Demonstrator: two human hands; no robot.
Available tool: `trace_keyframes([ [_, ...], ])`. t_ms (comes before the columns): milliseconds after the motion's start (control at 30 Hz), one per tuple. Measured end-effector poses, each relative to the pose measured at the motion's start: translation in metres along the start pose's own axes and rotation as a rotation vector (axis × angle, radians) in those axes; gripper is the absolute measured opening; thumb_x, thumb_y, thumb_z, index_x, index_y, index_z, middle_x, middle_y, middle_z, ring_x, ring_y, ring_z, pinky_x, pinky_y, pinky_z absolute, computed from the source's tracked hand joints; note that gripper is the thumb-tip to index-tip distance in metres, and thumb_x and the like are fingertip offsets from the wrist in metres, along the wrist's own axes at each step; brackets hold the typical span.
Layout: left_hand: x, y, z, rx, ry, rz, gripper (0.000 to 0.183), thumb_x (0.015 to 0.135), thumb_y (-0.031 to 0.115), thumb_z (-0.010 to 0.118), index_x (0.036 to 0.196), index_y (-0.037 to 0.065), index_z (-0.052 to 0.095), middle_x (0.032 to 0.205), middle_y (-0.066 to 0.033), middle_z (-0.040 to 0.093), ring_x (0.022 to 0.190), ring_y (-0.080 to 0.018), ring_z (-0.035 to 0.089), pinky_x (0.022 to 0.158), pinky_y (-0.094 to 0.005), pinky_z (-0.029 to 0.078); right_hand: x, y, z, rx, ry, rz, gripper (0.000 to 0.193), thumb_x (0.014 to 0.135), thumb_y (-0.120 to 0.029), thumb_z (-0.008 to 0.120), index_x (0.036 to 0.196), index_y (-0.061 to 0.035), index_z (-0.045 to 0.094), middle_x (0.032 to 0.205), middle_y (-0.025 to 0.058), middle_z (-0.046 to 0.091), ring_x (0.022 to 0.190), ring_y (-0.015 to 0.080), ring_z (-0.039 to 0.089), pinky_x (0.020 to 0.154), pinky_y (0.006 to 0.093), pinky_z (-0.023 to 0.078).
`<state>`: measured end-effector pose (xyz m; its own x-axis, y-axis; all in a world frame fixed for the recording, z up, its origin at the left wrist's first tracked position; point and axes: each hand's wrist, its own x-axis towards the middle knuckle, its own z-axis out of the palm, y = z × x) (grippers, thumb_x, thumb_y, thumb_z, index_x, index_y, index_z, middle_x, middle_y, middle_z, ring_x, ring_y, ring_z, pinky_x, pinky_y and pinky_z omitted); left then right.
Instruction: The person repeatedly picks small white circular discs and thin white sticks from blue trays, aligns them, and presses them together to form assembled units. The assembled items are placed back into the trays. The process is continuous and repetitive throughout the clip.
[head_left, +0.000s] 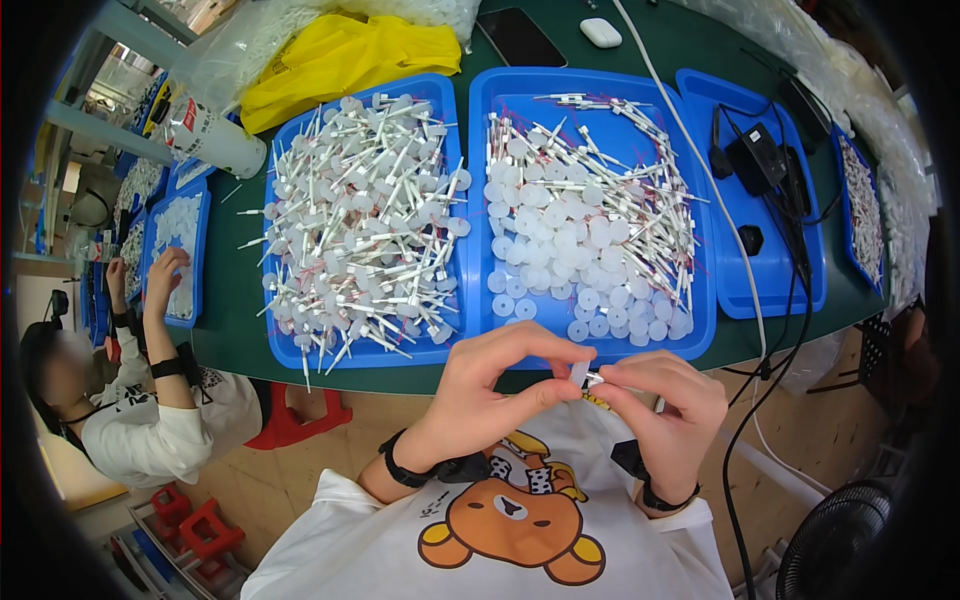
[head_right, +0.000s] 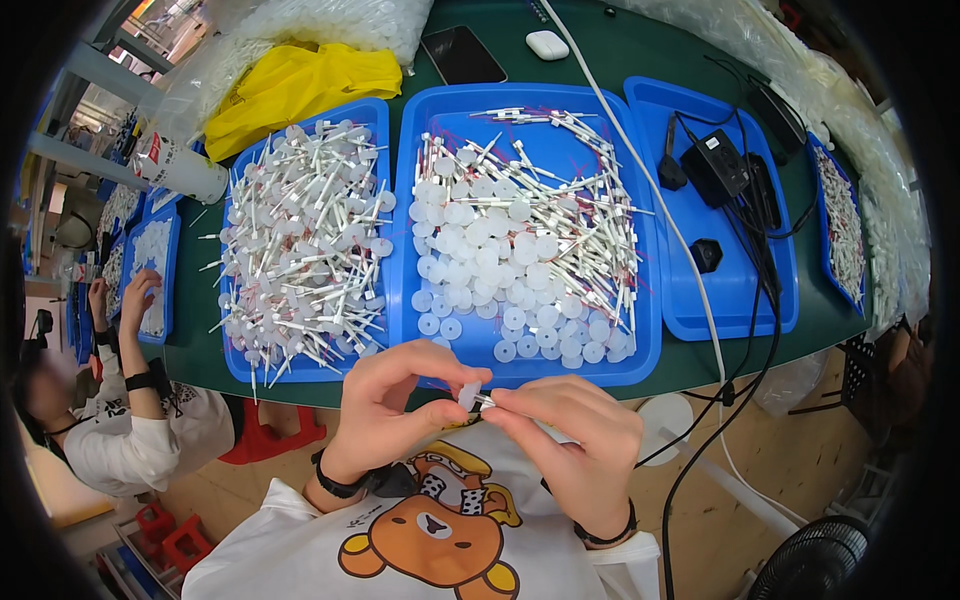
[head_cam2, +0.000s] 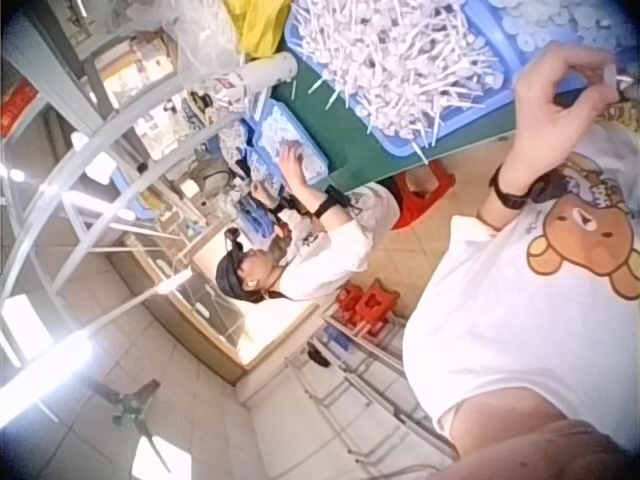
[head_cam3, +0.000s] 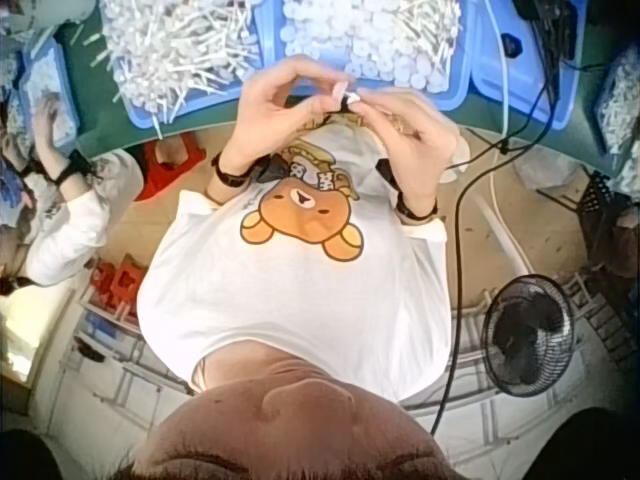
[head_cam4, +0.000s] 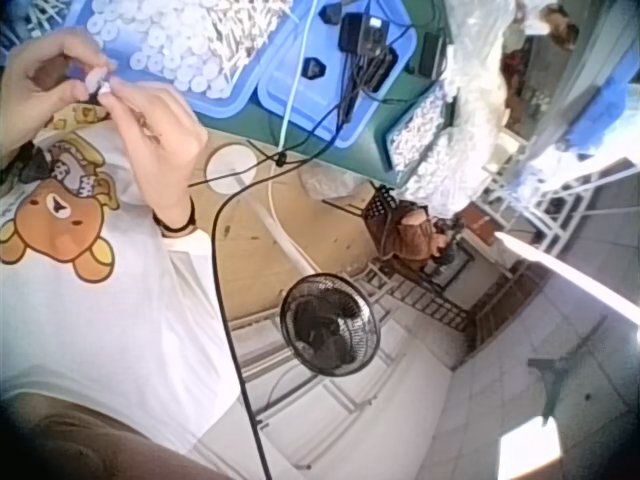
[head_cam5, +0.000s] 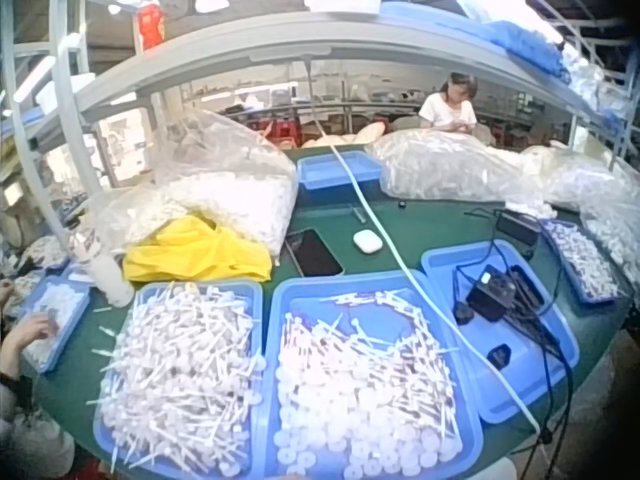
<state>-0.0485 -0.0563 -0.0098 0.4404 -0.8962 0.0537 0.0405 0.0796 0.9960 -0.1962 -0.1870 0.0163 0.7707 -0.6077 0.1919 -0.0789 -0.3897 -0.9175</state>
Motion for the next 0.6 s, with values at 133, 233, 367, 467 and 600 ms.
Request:
trace_keyframes([
  [133, 0.002, 0.000, -0.005, 0.216, 0.016, 0.211, 0.030, 0.072, 0.003, 0.082, 0.099, -0.001, 0.071, 0.097, -0.0133, 0.073, 0.086, -0.0219, 0.068, 0.085, -0.0395, 0.051, 0.001, -0.002, 0.000, 0.148, -0.052, 0.182, 0.015, 0.074, 0.001, 0.079, 0.089, 0.0029, 0.075, 0.084, 0.0121, 0.073, 0.073, 0.0188, 0.069, 0.065, 0.0285, 0.052],
  [233, 0.004, 0.000, -0.008, 0.286, 0.016, 0.311, 0.027, 0.071, 0.004, 0.082, 0.096, 0.001, 0.072, 0.093, -0.0129, 0.074, 0.083, -0.0217, 0.069, 0.087, -0.0425, 0.051, 0.001, -0.003, 0.001, 0.286, -0.089, 0.369, 0.013, 0.078, 0.000, 0.077, 0.090, 0.0044, 0.074, 0.085, 0.0118, 0.074, 0.075, 0.0156, 0.069, 0.068, 0.0268, 0.053],
  [367, 0.002, 0.002, -0.010, 0.308, 0.027, 0.316, 0.022, 0.074, 0.006, 0.080, 0.093, 0.002, 0.071, 0.095, -0.0096, 0.074, 0.083, -0.0218, 0.070, 0.091, -0.0433, 0.051, 0.004, 0.001, 0.006, 0.535, -0.154, 0.551, 0.012, 0.083, -0.001, 0.075, 0.093, 0.0061, 0.073, 0.087, 0.0124, 0.073, 0.079, 0.0158, 0.070, 0.074, 0.0268, 0.056],
  [467, 0.001, -0.001, -0.012, 0.314, 0.031, 0.331, 0.027, 0.071, 0.008, 0.083, 0.096, 0.003, 0.073, 0.092, -0.0115, 0.075, 0.080, -0.0204, 0.071, 0.091, -0.0454, 0.049, 0.003, 0.007, 0.011, 0.695, -0.186, 0.603, 0.011, 0.085, 0.001, 0.072, 0.095, 0.0065, 0.072, 0.087, 0.0133, 0.073, 0.083, 0.0180, 0.070, 0.077, 0.0286, 0.057],
  [600, -0.002, 0.004, -0.015, 0.357, 0.037, 0.296, 0.027, 0.071, 0.010, 0.084, 0.094, 0.004, 0.073, 0.092, -0.0100, 0.075, 0.084, -0.0209, 0.071, 0.095, -0.0463, 0.046, -0.001, 0.018, 0.018, 0.917, -0.225, 0.546, 0.015, 0.088, 0.001, 0.069, 0.102, 0.0064, 0.070, 0.092, 0.0142, 0.072, 0.084, 0.0196, 0.071, 0.077, 0.0297, 0.057],
])
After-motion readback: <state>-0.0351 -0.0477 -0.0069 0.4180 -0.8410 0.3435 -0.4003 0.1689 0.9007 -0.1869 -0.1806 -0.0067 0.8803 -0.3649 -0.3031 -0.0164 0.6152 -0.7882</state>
